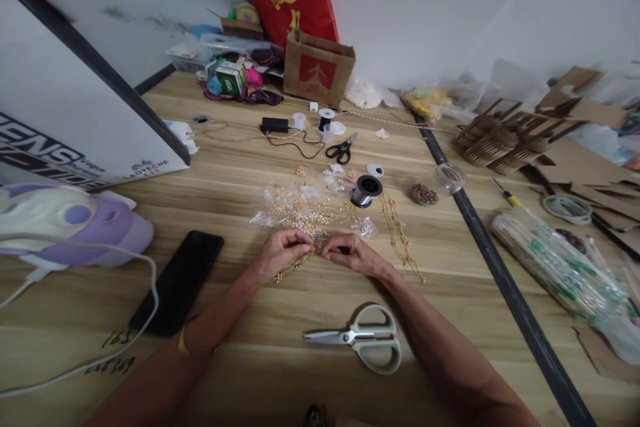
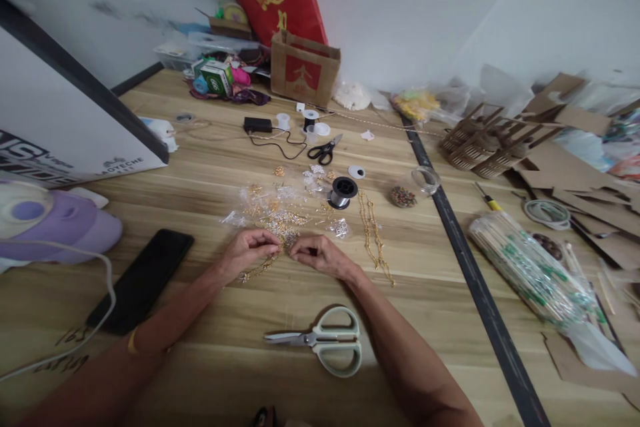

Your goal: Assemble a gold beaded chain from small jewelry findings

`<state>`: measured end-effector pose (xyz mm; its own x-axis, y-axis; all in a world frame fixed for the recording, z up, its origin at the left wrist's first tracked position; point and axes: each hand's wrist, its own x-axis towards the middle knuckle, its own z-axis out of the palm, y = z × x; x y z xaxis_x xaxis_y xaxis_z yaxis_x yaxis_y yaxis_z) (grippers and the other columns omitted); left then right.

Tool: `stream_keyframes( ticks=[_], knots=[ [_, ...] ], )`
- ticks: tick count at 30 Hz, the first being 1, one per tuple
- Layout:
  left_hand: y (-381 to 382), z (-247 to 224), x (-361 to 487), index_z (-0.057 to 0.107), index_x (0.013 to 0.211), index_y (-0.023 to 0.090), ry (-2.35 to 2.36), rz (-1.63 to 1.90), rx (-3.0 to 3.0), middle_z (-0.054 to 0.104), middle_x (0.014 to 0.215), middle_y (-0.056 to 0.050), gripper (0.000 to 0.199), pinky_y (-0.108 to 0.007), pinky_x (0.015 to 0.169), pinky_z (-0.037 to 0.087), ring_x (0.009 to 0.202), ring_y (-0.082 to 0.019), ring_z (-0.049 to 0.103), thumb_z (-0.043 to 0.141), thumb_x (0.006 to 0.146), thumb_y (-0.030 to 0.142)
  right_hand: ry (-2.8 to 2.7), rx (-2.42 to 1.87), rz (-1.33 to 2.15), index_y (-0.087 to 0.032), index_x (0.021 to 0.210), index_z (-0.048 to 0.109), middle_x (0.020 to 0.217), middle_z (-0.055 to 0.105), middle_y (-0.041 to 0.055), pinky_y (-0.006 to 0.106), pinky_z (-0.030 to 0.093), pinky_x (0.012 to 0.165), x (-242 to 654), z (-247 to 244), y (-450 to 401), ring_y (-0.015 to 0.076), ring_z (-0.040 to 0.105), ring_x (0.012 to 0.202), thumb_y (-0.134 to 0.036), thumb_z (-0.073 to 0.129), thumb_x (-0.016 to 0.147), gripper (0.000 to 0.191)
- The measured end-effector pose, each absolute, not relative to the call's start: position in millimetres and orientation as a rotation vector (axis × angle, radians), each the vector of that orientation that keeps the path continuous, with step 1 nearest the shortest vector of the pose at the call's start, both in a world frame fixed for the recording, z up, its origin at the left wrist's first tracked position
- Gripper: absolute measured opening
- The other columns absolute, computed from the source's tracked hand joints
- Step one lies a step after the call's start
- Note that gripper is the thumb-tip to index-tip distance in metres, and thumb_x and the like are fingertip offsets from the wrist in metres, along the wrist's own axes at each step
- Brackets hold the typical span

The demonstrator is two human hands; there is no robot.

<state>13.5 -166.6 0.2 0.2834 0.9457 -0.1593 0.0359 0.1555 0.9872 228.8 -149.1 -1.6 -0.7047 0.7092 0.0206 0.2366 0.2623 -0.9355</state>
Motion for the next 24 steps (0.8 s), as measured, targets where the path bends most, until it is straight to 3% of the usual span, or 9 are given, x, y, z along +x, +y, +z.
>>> stream_keyframes(
  ticks=[13, 24],
  knots=[
    [-166.0, 3.4, 12.3, 0.067, 0.075, 0.013, 1.04, 0.867, 1.142, 0.066, 0.067, 0.0, 0.015, -0.022, 0.063, 0.044, 0.062, -0.01, 0.057, 0.073, 0.064, 0.022, -2.096, -0.877, 1.445, -0.016, 0.085, 0.067, 0.073, 0.061, 0.0035, 0.025, 0.042, 0.062, 229.5, -3.2, -149.4, 0.0141, 0.053, 0.067, -0.044, 0.058, 0.086, 0.03],
    [-166.1, -2.0, 12.9, 0.066, 0.077, 0.013, 1.011, 0.826, 1.245, 0.065, 0.068, -0.001, 0.019, -0.023, 0.061, 0.044, 0.063, -0.011, 0.058, 0.073, 0.066, 0.028, -2.152, -0.851, 1.39, -0.014, 0.085, 0.066, 0.073, 0.061, 0.0032, 0.024, 0.042, 0.061, 228.7, -1.3, -150.4, 0.0124, 0.052, 0.064, -0.038, 0.055, 0.089, 0.027]
  ],
)
